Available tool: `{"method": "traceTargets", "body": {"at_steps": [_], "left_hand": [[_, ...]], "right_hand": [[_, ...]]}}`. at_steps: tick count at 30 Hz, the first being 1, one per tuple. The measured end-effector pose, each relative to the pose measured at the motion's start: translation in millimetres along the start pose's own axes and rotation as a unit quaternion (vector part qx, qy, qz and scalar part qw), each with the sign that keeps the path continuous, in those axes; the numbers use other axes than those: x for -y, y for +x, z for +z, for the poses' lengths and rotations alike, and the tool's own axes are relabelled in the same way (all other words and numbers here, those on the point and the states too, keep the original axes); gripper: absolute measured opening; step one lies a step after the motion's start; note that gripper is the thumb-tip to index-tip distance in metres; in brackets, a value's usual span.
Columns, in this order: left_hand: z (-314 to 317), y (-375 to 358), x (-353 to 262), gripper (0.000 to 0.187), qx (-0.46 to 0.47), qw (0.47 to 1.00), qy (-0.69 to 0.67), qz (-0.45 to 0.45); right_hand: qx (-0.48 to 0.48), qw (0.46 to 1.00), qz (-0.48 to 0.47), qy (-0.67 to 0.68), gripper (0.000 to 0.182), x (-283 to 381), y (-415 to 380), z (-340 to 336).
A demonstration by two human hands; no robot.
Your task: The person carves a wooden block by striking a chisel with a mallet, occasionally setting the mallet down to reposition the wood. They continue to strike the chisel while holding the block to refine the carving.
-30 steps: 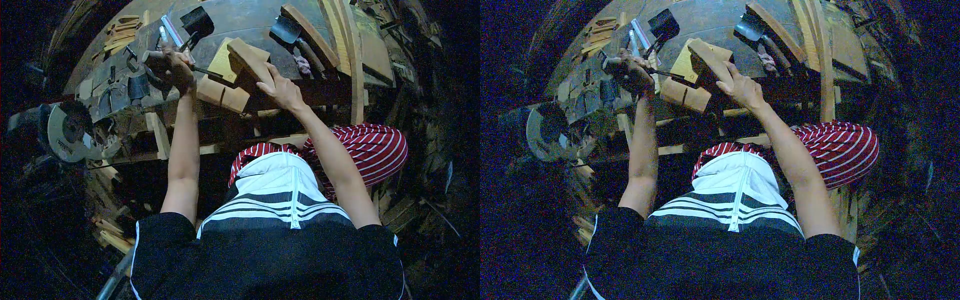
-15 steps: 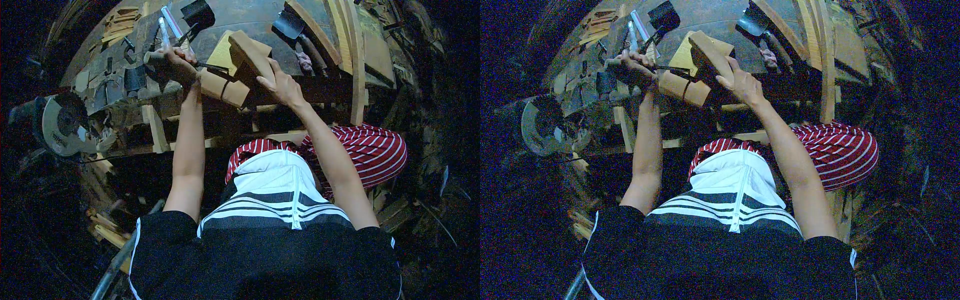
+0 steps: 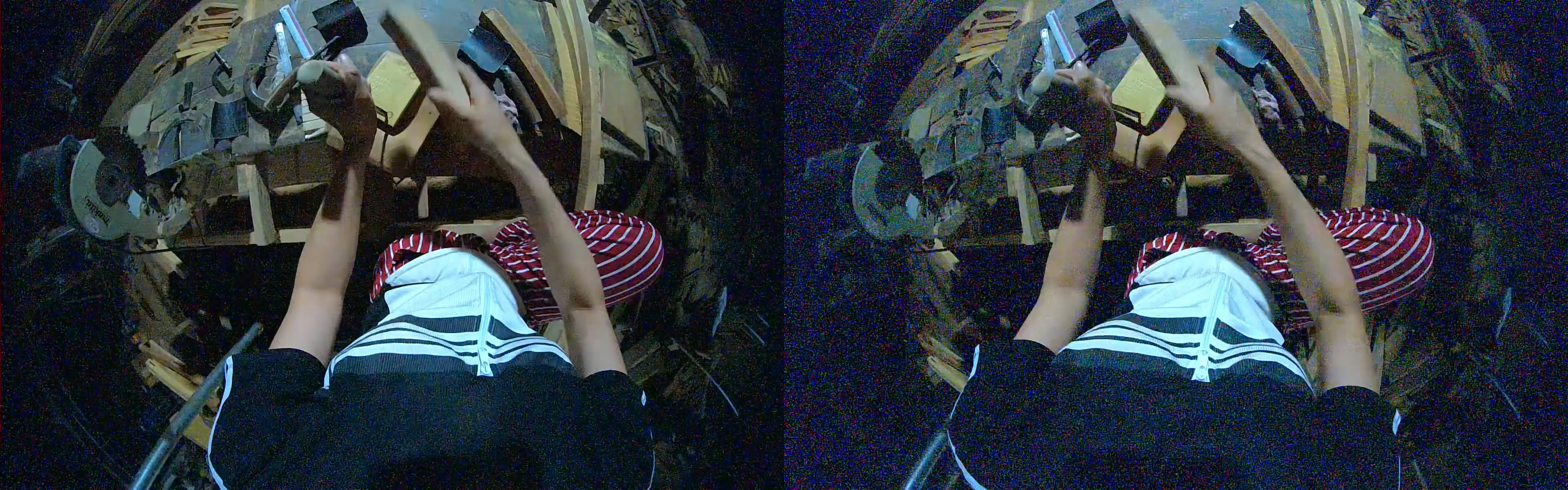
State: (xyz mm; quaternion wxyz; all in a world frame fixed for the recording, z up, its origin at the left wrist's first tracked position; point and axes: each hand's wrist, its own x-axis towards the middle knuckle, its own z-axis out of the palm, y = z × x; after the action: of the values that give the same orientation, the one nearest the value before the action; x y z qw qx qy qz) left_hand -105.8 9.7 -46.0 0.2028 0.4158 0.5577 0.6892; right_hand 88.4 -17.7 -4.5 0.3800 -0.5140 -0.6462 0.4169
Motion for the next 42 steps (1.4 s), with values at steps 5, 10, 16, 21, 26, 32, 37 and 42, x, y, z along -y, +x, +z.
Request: {"method": "traceTargets", "body": {"at_steps": [5,10,16,21,26,32,37,42], "left_hand": [[12,-5,33,0.036,0.031,0.980,0.097,0.169],[17,-9,54,0.040,0.086,0.994,-0.038,0.061],[18,-10,49,0.044,0.094,0.990,0.007,0.106],[15,2,50,0.048,0.084,0.995,-0.055,-0.011],[2,-7,65,0.041,-0.037,0.976,0.063,0.207],[-34,30,26,0.027,-0.051,0.945,-0.295,-0.132],[-63,46,61,0.042,-0.197,0.864,-0.289,-0.362],[-59,52,52,0.043,-0.180,0.872,-0.278,-0.362]], "right_hand": [[0.024,0.981,-0.156,0.114,0.047,150,1,-20],[0.057,0.894,-0.220,-0.386,0.039,142,-4,-10],[0.031,0.953,-0.228,-0.198,0.033,168,-14,-25],[0.077,0.924,-0.202,-0.316,0.065,136,-5,-9],[0.032,0.981,-0.035,-0.189,0.068,73,11,-10],[0.092,0.948,0.151,-0.263,0.074,-22,-15,4],[0.095,0.941,0.190,-0.263,0.071,-38,-25,21],[0.084,0.943,0.158,-0.280,0.075,-49,-26,18]]}}
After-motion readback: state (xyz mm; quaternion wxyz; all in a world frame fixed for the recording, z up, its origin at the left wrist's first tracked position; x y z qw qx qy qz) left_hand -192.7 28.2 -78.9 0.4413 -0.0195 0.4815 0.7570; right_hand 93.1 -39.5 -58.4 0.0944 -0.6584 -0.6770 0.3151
